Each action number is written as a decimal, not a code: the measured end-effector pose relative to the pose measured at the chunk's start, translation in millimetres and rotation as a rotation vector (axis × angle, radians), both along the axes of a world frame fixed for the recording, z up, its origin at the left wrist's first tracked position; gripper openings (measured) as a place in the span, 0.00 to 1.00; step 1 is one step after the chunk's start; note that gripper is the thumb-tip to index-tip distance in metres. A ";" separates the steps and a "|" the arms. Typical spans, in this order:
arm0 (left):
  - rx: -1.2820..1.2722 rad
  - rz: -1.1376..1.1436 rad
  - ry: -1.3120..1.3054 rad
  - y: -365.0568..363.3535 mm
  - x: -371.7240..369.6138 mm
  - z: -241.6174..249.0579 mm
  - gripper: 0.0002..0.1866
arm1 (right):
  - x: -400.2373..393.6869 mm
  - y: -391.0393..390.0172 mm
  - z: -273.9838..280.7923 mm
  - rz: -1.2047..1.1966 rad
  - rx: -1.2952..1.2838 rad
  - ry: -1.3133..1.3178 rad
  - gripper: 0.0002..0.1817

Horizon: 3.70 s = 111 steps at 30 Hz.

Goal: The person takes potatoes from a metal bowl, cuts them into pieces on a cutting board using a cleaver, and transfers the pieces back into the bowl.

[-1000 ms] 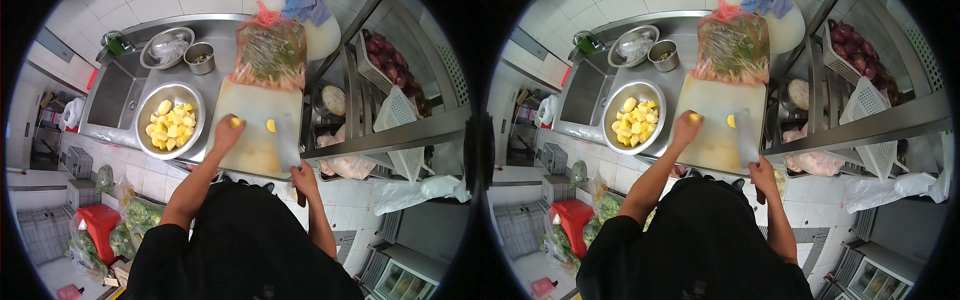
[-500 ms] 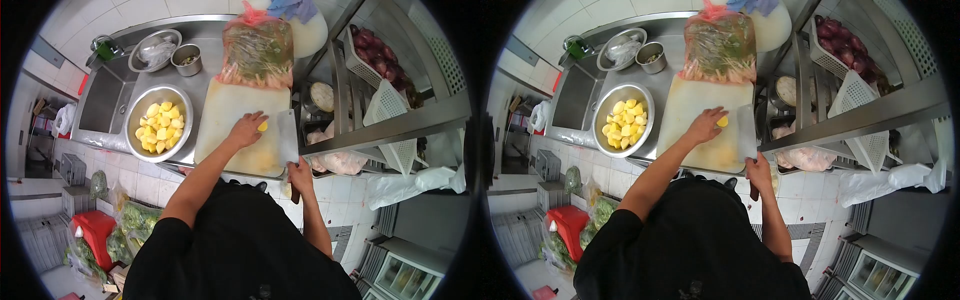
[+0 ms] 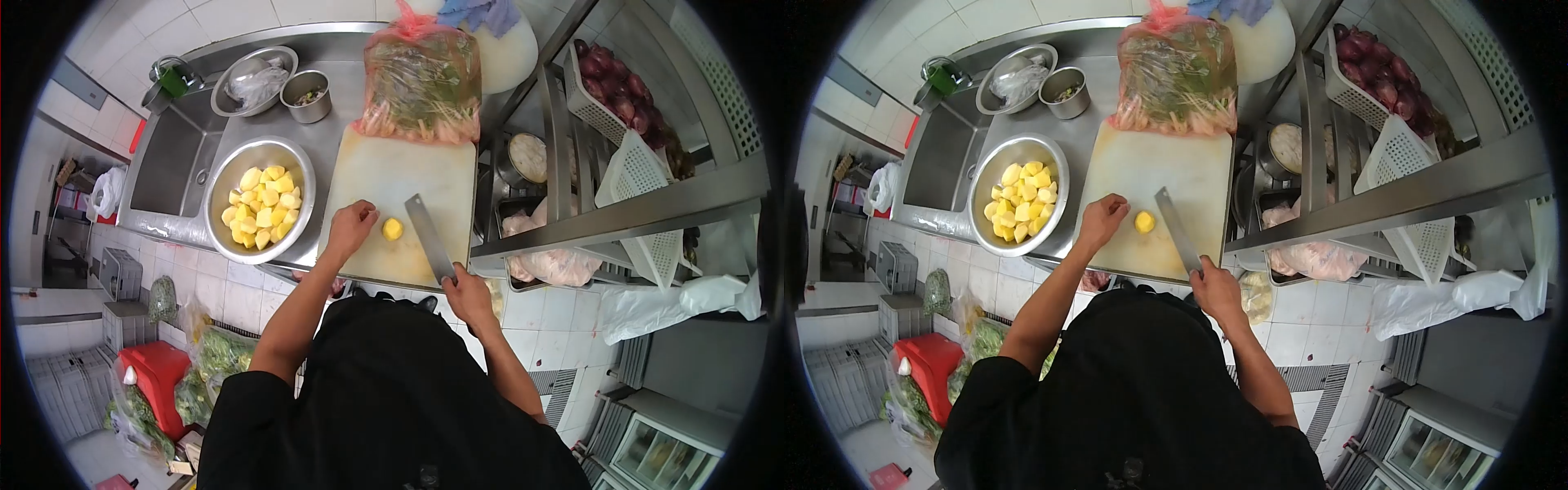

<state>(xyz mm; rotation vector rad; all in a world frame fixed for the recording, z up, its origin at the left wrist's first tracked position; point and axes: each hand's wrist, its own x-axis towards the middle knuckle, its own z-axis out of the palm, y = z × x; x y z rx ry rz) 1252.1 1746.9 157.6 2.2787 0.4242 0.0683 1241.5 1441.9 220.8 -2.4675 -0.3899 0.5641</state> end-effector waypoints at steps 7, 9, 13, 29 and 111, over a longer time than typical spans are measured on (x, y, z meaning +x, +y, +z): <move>-0.131 0.173 -0.303 -13.4 -4.8 18.7 0.10 | -2.0 17.3 15.6 0.220 -0.080 -0.132 0.12; -0.131 0.176 -0.414 -13.4 13.2 45.7 0.10 | -0.7 22.2 17.3 0.227 -0.144 -0.114 0.11; -0.147 0.097 -0.631 -29.5 56.2 123.9 0.10 | -2.0 25.4 18.5 0.246 -0.146 -0.135 0.10; -0.070 0.092 -0.262 -23.9 -10.6 -12.4 0.16 | 44.0 7.7 -18.3 0.199 -0.034 0.244 0.15; 0.194 -0.174 -0.320 -24.4 -5.4 -9.4 0.28 | 28.9 -2.7 -20.5 -0.202 0.242 0.297 0.16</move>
